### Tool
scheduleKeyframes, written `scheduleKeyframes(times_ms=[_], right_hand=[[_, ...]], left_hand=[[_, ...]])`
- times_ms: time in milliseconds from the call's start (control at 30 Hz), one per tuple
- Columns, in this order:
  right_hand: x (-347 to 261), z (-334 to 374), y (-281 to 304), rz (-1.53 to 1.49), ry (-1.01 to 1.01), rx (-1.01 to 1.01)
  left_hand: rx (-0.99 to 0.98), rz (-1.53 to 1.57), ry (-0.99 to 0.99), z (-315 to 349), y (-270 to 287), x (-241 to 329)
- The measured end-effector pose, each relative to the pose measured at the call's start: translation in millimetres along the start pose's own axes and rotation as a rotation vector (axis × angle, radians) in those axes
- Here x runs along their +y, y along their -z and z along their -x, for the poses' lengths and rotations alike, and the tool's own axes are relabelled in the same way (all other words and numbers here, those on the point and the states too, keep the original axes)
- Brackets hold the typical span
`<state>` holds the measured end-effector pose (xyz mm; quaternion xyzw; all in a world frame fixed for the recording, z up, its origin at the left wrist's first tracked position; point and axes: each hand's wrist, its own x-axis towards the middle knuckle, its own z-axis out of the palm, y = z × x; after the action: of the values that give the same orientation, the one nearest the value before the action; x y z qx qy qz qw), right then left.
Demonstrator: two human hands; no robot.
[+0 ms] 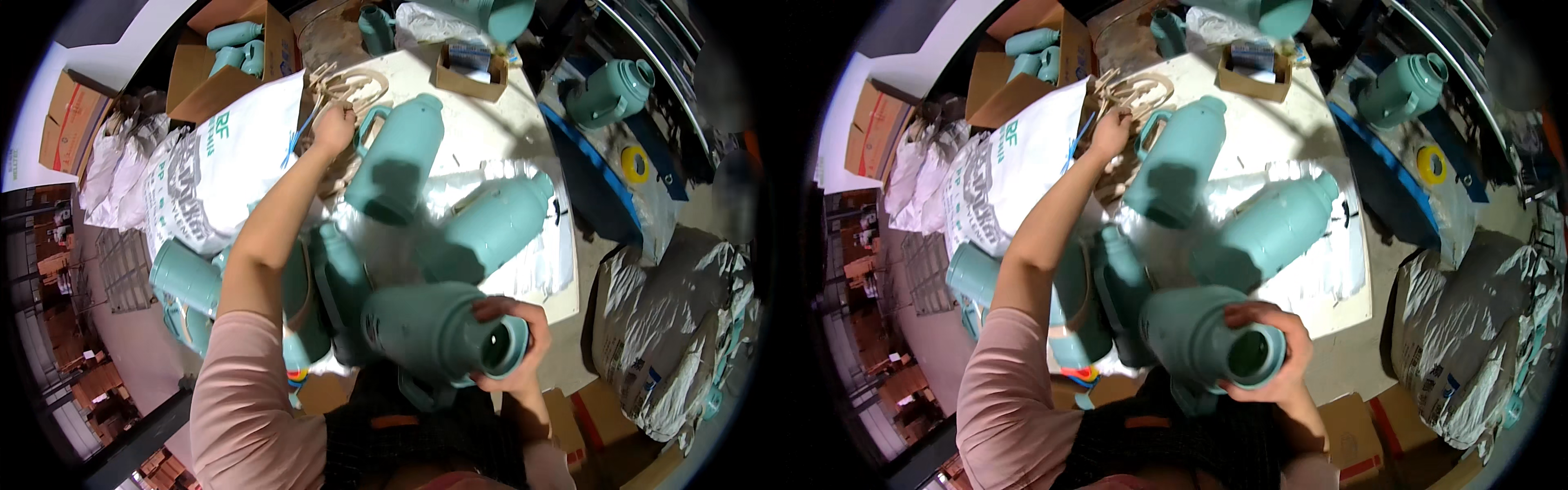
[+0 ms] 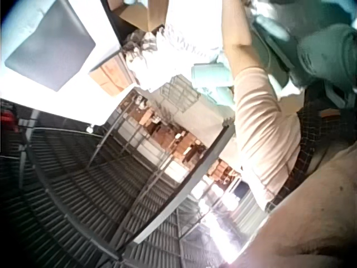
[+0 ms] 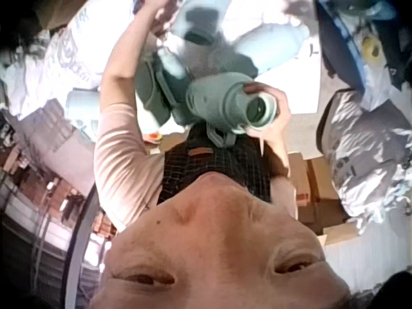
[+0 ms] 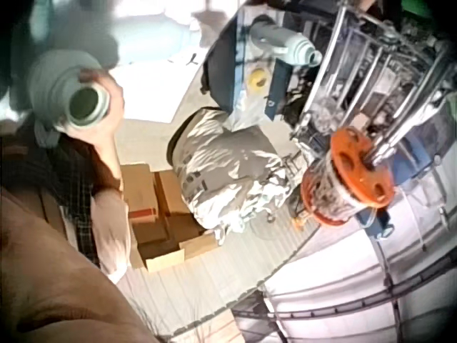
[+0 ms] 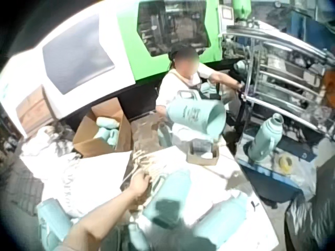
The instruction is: The person attaches straps to green plastic thermos bodies, moves assembled units between boxes and tables, and organizes components at a workstation.
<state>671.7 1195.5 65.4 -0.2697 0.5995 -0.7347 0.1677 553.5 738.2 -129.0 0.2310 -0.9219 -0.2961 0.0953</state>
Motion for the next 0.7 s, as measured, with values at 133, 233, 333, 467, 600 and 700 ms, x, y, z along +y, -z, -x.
scheduleKeyframes(times_ms=[133,233,333,467,600,700], right_hand=[[20.2,0.3,7.0,-0.118,-0.232,0.053],[35.9,-3.6,4.9,-0.148,-0.279,0.056],[47.8,-2.0,5.9,-0.136,-0.311,0.131],[47.9,-7.0,2.1,-0.11,-0.321,0.119],[37.8,-2.1,-2.3,-0.12,-0.295,0.055],[28.3,-2.4,-3.6,-0.065,-0.241,0.006]], left_hand=[[-0.145,-0.108,0.055,-66.9,-58.9,-17.4],[-0.449,-0.357,0.257,-86.4,-72.7,-40.1],[-0.554,-0.413,0.251,-90.8,-79.0,-14.7],[-0.778,-0.485,0.18,-77.8,-44.3,-3.7],[-0.692,-0.697,-0.025,-41.4,-7.5,-1.5],[-0.587,-1.046,-0.348,-20.9,-5.0,1.9]])
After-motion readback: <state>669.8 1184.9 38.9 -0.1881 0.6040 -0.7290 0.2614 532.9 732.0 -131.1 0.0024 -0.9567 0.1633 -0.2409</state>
